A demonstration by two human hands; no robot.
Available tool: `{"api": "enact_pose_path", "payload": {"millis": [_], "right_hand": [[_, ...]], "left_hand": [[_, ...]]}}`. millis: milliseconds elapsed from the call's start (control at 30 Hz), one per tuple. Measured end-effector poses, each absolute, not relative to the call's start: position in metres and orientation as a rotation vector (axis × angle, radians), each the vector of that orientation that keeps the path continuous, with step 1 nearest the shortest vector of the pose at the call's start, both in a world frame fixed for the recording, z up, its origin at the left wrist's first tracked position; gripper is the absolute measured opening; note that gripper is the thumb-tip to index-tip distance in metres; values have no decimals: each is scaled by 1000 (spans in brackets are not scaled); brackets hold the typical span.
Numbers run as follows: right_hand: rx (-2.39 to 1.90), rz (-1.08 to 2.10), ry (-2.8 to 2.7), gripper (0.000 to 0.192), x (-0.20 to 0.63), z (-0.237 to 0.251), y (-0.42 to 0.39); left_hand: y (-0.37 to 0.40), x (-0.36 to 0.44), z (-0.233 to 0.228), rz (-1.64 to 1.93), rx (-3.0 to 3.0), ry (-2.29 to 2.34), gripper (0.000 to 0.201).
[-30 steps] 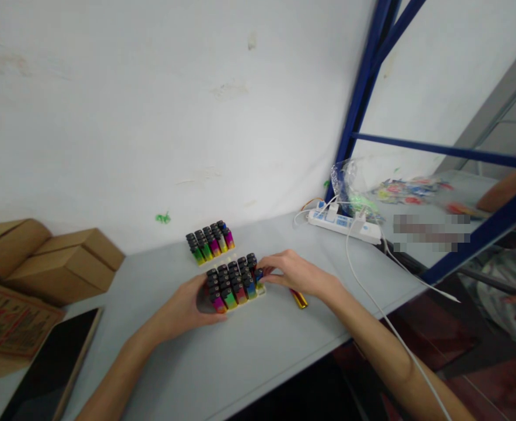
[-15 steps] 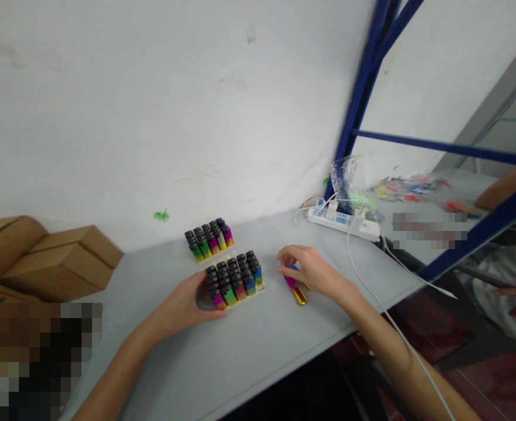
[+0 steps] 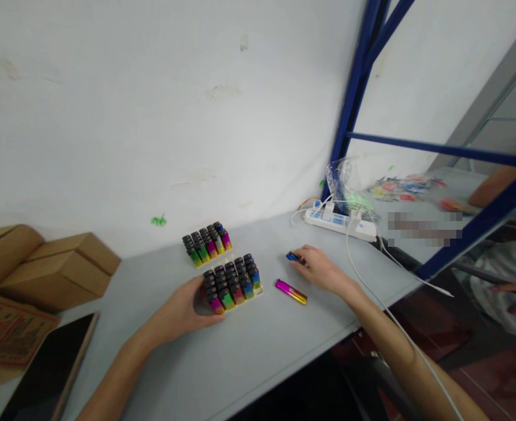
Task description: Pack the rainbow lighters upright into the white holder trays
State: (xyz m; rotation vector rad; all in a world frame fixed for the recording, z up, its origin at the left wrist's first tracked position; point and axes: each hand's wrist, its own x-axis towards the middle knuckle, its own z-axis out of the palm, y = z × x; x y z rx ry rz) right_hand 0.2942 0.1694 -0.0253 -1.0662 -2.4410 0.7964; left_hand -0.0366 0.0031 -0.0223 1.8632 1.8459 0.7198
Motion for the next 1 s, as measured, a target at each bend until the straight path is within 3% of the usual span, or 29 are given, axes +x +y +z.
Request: {"api": "enact_pose_path", "payload": {"millis": [167, 433, 733, 1000], "right_hand": [[-710, 1567, -1986, 36, 286, -15, 156], [-548, 1943, -1432, 64, 252, -5, 144], [-701, 1856, -1428, 48, 219, -9, 139], [-692, 1842, -1488, 52, 219, -17, 137]], "left_hand": [[3, -37, -23, 727, 1867, 1847, 65], [3, -38, -23, 698, 1835, 1861, 72], [3, -38, -24, 670, 1871, 1906, 64], [3, -37, -22, 692, 1863, 1856, 69]]}}
